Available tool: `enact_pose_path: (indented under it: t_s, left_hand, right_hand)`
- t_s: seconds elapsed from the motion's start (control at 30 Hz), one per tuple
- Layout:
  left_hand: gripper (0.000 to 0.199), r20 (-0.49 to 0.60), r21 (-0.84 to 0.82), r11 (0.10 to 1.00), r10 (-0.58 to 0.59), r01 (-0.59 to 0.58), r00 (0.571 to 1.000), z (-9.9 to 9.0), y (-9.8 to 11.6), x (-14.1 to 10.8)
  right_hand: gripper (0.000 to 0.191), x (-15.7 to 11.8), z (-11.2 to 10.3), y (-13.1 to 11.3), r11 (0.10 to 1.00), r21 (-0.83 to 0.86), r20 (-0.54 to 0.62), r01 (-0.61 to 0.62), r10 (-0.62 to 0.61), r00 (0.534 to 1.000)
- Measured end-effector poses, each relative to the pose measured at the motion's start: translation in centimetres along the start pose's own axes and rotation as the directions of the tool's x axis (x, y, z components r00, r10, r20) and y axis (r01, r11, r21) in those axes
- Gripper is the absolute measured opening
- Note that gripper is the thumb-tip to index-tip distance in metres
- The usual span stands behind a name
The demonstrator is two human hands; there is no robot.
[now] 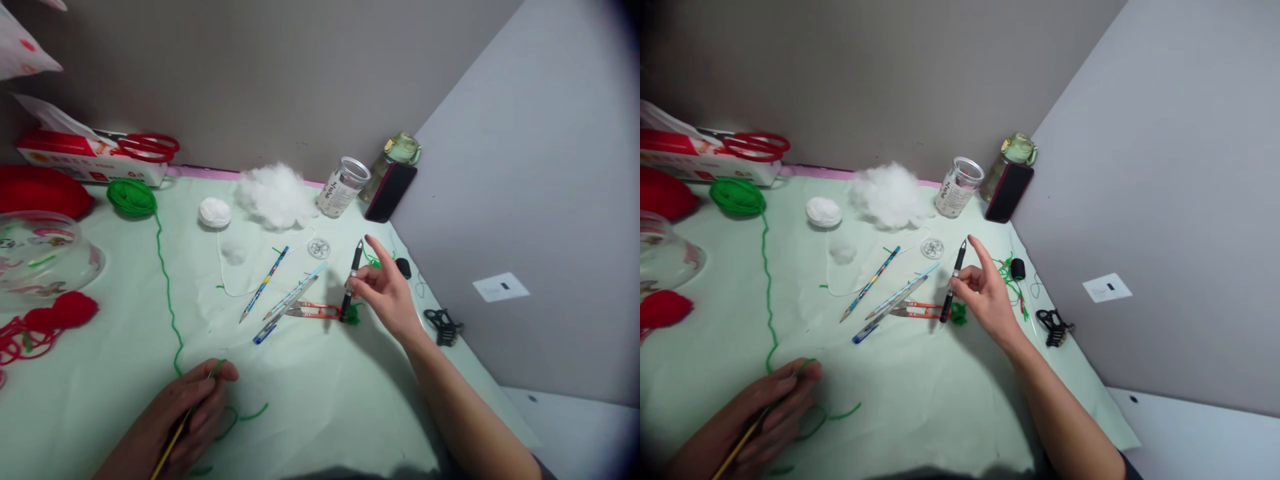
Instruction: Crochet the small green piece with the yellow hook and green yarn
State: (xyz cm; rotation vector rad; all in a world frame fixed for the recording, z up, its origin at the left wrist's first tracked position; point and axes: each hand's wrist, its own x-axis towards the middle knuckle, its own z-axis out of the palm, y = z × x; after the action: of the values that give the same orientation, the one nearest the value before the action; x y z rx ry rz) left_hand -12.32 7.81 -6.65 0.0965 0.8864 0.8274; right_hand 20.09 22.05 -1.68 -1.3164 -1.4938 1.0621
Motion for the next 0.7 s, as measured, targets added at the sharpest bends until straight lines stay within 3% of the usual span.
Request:
enact_pose_path:
  t_s: [0.1,0.13,0.23,0.43,0.6,0.7]
  left_hand:
    - [0.031,-0.049,0.0,1.0,-0.004,0.004,0.999,0.5,0.2,-0.3]
    - [0.029,-0.064,0.004,1.0,-0.012,0.013,0.998,0.6,0.3,-0.4]
    - [0.023,-0.091,0.022,0.999,-0.036,0.038,0.995,1.0,0.6,-0.7]
    - [0.019,-0.104,0.013,0.999,-0.044,0.046,0.994,0.9,0.7,-0.6]
    - [0.018,-0.074,0.0,0.998,-0.06,0.061,0.995,0.7,0.8,-0.4]
    - [0.018,-0.063,-0.01,0.997,-0.076,0.076,0.995,0.4,0.8,-0.3]
  right_hand:
    - [0.028,-0.2,-0.9,0.0,0.991,0.125,0.035,-0.056,0.052,0.998]
    - [0.022,-0.2,-1.1,0.1,0.981,0.182,0.04,-0.068,0.062,0.997]
    - [0.031,-0.5,-1.3,0.5,0.967,0.243,0.018,-0.075,0.073,0.997]
    - [0.03,-1.4,-0.3,1.4,1.0,0.006,-0.131,0.0,0.001,0.991]
    - [0.037,-1.1,-0.2,1.5,0.987,-0.077,0.043,-0.141,0.145,0.988]
    - [0.037,-0.8,-0.5,1.4,0.976,-0.134,0.016,-0.172,0.176,0.984]
